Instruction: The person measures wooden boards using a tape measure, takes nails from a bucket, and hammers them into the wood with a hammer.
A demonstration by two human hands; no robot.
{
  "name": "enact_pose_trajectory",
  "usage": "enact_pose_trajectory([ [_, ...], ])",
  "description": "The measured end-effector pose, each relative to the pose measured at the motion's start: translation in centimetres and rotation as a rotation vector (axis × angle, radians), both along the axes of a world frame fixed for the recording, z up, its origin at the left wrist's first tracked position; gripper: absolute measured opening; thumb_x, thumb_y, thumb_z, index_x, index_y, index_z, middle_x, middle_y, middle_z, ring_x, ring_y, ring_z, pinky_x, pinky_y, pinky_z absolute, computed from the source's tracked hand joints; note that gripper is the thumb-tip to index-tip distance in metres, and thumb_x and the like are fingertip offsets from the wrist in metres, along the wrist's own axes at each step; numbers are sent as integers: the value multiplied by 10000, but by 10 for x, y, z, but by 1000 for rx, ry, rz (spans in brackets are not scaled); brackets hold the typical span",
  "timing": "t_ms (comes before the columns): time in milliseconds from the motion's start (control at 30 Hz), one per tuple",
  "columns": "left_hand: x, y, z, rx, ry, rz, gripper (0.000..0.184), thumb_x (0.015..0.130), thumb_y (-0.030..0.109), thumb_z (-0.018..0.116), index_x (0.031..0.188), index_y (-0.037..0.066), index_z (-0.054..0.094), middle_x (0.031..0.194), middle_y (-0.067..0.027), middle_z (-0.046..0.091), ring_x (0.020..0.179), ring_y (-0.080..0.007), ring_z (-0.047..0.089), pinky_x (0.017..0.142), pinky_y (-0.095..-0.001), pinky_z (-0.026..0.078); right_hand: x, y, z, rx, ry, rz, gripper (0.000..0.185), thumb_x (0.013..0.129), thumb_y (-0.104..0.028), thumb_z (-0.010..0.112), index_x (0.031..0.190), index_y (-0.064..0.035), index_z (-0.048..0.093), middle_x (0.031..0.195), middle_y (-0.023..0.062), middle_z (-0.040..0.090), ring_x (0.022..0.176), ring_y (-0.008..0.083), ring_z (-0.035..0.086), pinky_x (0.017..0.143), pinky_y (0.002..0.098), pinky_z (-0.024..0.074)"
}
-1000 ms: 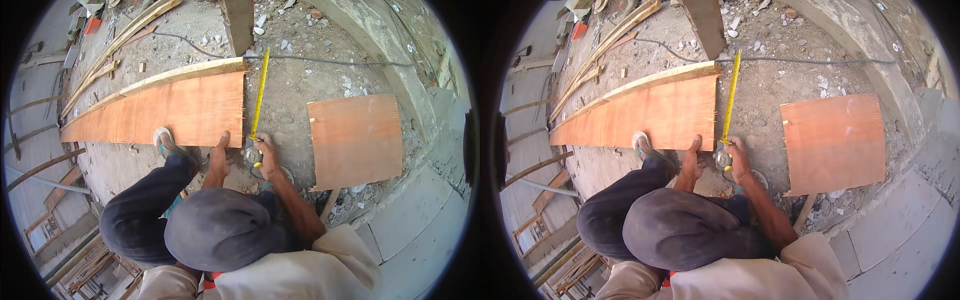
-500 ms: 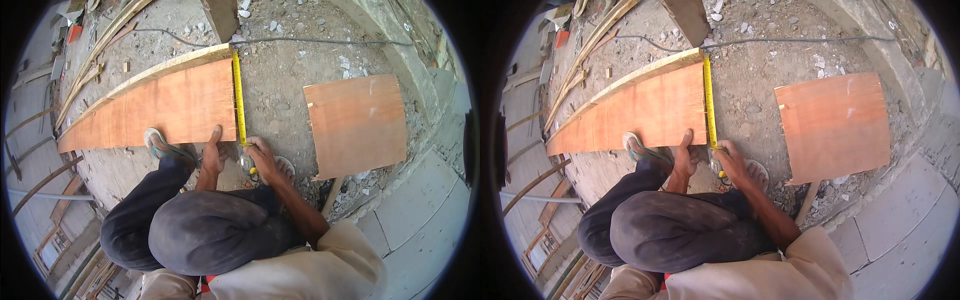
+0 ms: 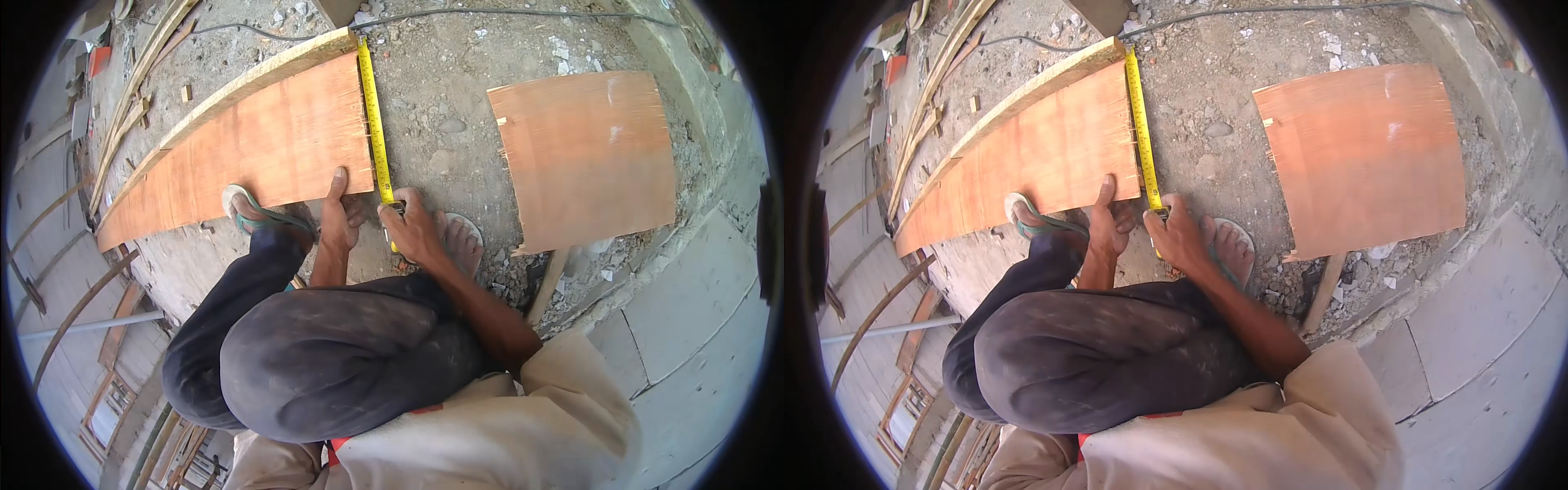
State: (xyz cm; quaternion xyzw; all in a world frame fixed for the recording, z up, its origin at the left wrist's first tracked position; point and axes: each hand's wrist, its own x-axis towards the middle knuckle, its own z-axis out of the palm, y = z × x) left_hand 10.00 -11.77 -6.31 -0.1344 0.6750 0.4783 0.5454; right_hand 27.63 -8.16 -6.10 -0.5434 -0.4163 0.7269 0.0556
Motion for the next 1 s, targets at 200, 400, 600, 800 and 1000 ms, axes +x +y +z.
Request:
enact_pose_trajectory([
  [200, 4, 4, 4, 26, 13, -2, 487, 981, 563, 758, 1172, 126, 657, 845, 31, 565, 533, -33, 359, 402, -201, 244, 3, 1, -6, 4, -11, 37, 508, 1020, -405, 634, 1324, -13, 528, 944, 293, 730, 941, 415, 740, 857, 502, 545],
  [400, 4, 3, 4, 11, 34, 3, 511, 962, 570, 780, 1196, 135, 649, 850, 34, 552, 532, -39, 341, 411, -204, 241, 6, 0, -9, 51, 28, 13, 462, 1017, -389, 658, 1288, -29, 553, 886, 240, 720, 871, 359, 730, 809, 478, 544],
  [600, 7, 3, 4, 22, 47, 42, 463, 962, 548, 792, 1154, 149, 655, 810, 53, 505, 528, -42, 324, 417, -208, 240, 7, -2, -13, 51, 81, -39, 411, 1009, -344, 695, 1248, -27, 588, 846, 171, 696, 804, 257, 686, 740, 424, 532],
  [800, 7, 4, 3, 47, 53, 56, 414, 977, 534, 783, 1078, 151, 660, 749, 70, 488, 514, -41, 312, 416, -219, 232, 11, 1, -15, 41, 119, -23, 432, 1003, -349, 710, 1270, -24, 609, 876, 147, 696, 822, 209, 670, 717, 397, 530],
  [1000, 4, 4, 4, 12, 23, 58, 424, 974, 553, 780, 1049, 157, 651, 735, 77, 444, 503, -41, 288, 423, -231, 212, 13, 0, 0, -214, 306, -309, 386, 973, -209, 737, 1311, -65, 619, 989, 63, 713, 850, 123, 653, 702, 311, 529],
])
